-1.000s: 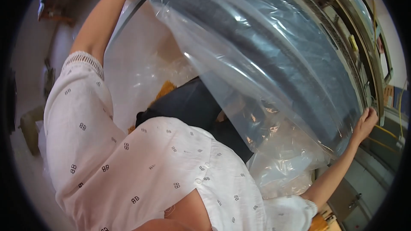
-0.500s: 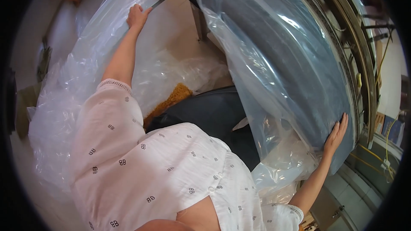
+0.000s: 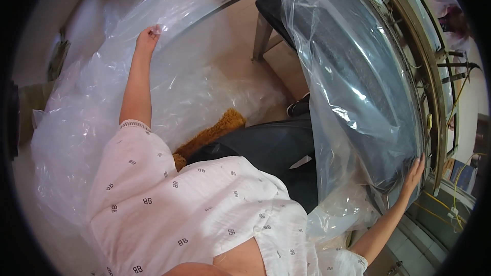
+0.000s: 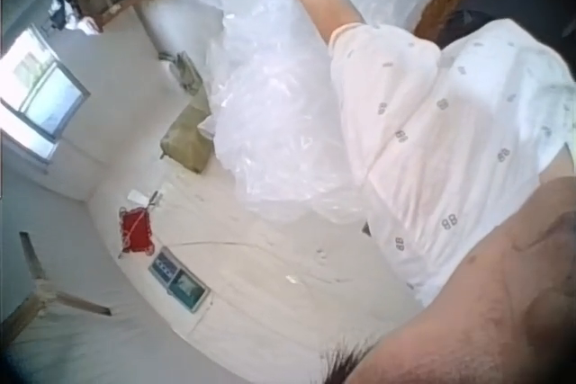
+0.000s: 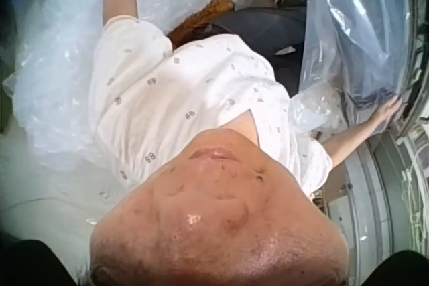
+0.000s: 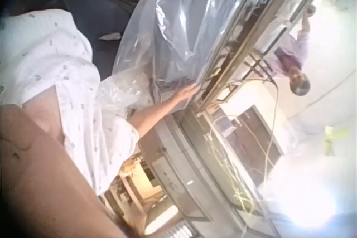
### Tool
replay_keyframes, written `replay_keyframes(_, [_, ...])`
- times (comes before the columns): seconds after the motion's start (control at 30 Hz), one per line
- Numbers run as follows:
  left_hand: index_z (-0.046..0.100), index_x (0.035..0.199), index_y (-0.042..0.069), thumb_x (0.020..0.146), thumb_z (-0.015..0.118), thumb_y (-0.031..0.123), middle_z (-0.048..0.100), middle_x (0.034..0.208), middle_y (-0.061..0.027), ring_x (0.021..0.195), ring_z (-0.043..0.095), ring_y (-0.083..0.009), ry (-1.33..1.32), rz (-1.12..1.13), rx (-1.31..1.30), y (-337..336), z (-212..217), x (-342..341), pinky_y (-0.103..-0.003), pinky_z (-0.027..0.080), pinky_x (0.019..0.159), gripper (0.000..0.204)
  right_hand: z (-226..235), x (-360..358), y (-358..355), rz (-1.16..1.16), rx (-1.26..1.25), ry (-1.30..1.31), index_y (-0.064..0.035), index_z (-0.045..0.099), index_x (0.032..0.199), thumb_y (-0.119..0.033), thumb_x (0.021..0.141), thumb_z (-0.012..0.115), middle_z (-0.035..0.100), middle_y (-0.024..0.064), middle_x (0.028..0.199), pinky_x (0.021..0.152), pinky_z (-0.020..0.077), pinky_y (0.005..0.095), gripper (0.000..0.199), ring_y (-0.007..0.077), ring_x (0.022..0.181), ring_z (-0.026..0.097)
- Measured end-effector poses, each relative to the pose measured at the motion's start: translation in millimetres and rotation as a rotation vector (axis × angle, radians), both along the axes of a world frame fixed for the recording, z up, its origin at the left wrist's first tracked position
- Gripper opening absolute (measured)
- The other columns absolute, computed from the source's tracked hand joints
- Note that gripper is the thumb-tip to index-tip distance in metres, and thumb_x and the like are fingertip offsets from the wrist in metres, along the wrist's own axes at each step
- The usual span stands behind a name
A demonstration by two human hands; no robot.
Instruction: Packing foam or rubber components into large plastic bags as part of a manufacturing workflow.
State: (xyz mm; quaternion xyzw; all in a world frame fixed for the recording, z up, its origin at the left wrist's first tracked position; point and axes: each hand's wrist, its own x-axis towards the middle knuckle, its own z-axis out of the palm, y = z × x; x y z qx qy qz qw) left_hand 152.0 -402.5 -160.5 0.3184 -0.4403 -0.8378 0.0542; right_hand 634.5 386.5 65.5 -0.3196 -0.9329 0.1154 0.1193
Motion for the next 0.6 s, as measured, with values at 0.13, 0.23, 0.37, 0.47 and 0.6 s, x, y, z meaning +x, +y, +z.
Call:
replay_keyframes(0.13, [0.048,0.090,0.002,0.084,0.056,0.033,0.055,0.068,-0.0095,0.071,0.062,-0.0185,0.214,-0.185,0.023,-83,-24,3,-0.024,0.045,0.054,0.032,44,-89,-93,0.177,-0.154,0.306,-0.0035,0.038,0.131,-0.031,0.096,0.034,0.040,0.0118,0.133,0.103,0.0260,0.0335,0.045,0.0237,0.125,0.035])
replay_keyframes(0.23, [0.051,0.088,0.001,0.081,0.060,0.032,0.055,0.079,-0.0113,0.077,0.057,-0.0219,0.018,-0.206,-1.013,33,51,42,-0.030,0.045,0.066,0.034,62,-122,-156,0.401,-0.185,0.315,-0.0048,0.042,0.129,-0.028,0.096,0.033,0.043,0.0097,0.131,0.101,0.0287,0.0327,0.041,0.0210,0.122,0.039])
replay_keyframes(0.37, [0.053,0.095,0.002,0.080,0.060,0.028,0.056,0.086,-0.0129,0.080,0.054,-0.0253,0.195,-0.335,-1.298,69,68,102,-0.034,0.043,0.073,0.031,68,-176,-276,0.718,-0.352,0.294,-0.0059,0.051,0.119,-0.017,0.093,0.036,0.048,0.0092,0.125,0.097,0.0333,0.0318,0.033,0.0188,0.116,0.045])
replay_keyframes(0.47, [0.051,0.093,0.004,0.084,0.054,0.018,0.054,0.076,-0.0131,0.072,0.054,-0.0237,0.535,-0.356,-1.232,124,89,163,-0.034,0.043,0.067,0.017,55,-205,-346,0.906,-0.606,0.252,-0.0038,0.055,0.113,-0.013,0.089,0.040,0.050,0.0084,0.121,0.094,0.0355,0.0296,0.030,0.0194,0.112,0.047])
replay_keyframes(0.6, [0.048,0.090,0.002,0.091,0.045,0.018,0.047,0.080,-0.0032,0.080,0.044,-0.0121,0.462,-0.986,-0.631,196,158,263,-0.027,0.039,0.076,0.016,12,-246,-410,0.864,-1.141,0.195,-0.0033,0.049,0.119,-0.018,0.089,0.047,0.050,0.0083,0.119,0.092,0.0354,0.0280,0.034,0.0193,0.111,0.046])
